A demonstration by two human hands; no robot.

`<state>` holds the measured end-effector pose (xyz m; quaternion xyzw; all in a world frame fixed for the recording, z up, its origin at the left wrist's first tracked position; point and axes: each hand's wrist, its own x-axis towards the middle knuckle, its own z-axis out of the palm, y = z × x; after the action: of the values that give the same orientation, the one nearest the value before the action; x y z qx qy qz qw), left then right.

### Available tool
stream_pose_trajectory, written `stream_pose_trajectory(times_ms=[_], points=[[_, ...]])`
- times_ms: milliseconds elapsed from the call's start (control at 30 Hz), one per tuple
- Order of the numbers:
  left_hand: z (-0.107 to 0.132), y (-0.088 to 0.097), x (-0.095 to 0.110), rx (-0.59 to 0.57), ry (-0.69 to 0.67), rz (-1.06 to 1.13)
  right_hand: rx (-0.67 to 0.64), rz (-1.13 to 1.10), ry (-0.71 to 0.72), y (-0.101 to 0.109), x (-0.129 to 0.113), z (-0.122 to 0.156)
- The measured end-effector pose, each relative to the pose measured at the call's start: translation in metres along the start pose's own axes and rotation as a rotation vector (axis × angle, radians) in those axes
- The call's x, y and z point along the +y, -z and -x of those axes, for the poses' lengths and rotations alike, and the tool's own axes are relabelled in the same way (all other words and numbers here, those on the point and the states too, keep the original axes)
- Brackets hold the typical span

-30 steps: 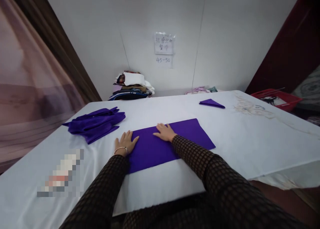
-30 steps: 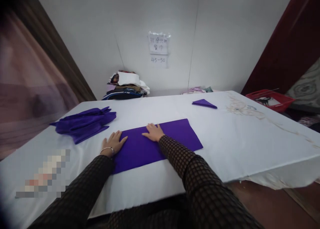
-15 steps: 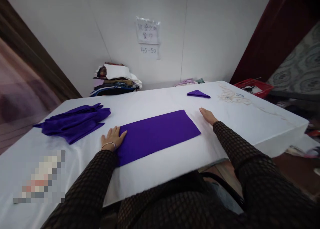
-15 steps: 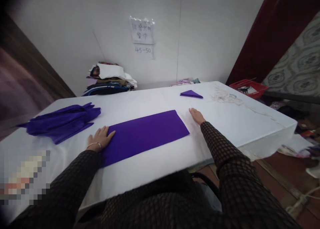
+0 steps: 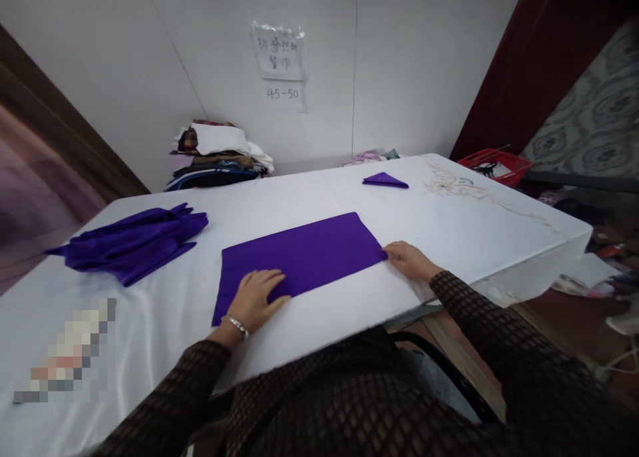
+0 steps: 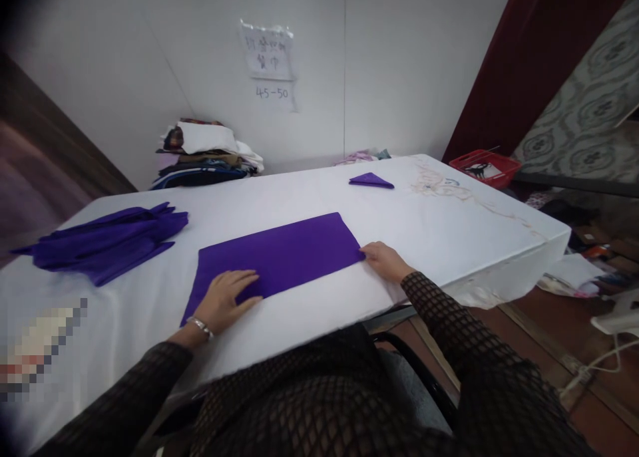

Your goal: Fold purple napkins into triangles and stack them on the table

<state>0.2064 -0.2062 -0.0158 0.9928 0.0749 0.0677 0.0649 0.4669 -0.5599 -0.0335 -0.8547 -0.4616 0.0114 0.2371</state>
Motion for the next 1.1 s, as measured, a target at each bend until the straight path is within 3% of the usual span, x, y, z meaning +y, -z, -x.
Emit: stream_pose_trajectory(times_ms=[100,233,500,667,867,967,1100], points=[[0.011,-0.004,0.016,-0.024,-0.112,0.021,-0.026,0.12,0.063,-0.001,-0.005,-0.005],[0.017,-0.001,0.012,-0.038,-0.115,-0.02,-0.053,0.211,0.097,-0.002,-0.008,-0.008],[0.018,0.003,0.021,-0.118,0.07,-0.13,-0.036,0.279,0.126,-0.006,-0.019,-0.009],[0.007,0.003,0.022,-0.114,0.162,-0.21,0.028,0.114,0.327,-0.032,-0.074,-0.019],[0.005,0.007,0.042,-0.141,0.144,-0.236,-0.119,0.062,0.407,-0.072,-0.16,-0.038],[0.016,0.005,0.057,-0.159,0.106,-0.203,-0.163,0.057,0.415,-0.081,-0.175,-0.042],[0.029,0.011,0.057,-0.178,0.083,-0.036,-0.275,-0.001,0.425,-0.077,-0.161,-0.037]])
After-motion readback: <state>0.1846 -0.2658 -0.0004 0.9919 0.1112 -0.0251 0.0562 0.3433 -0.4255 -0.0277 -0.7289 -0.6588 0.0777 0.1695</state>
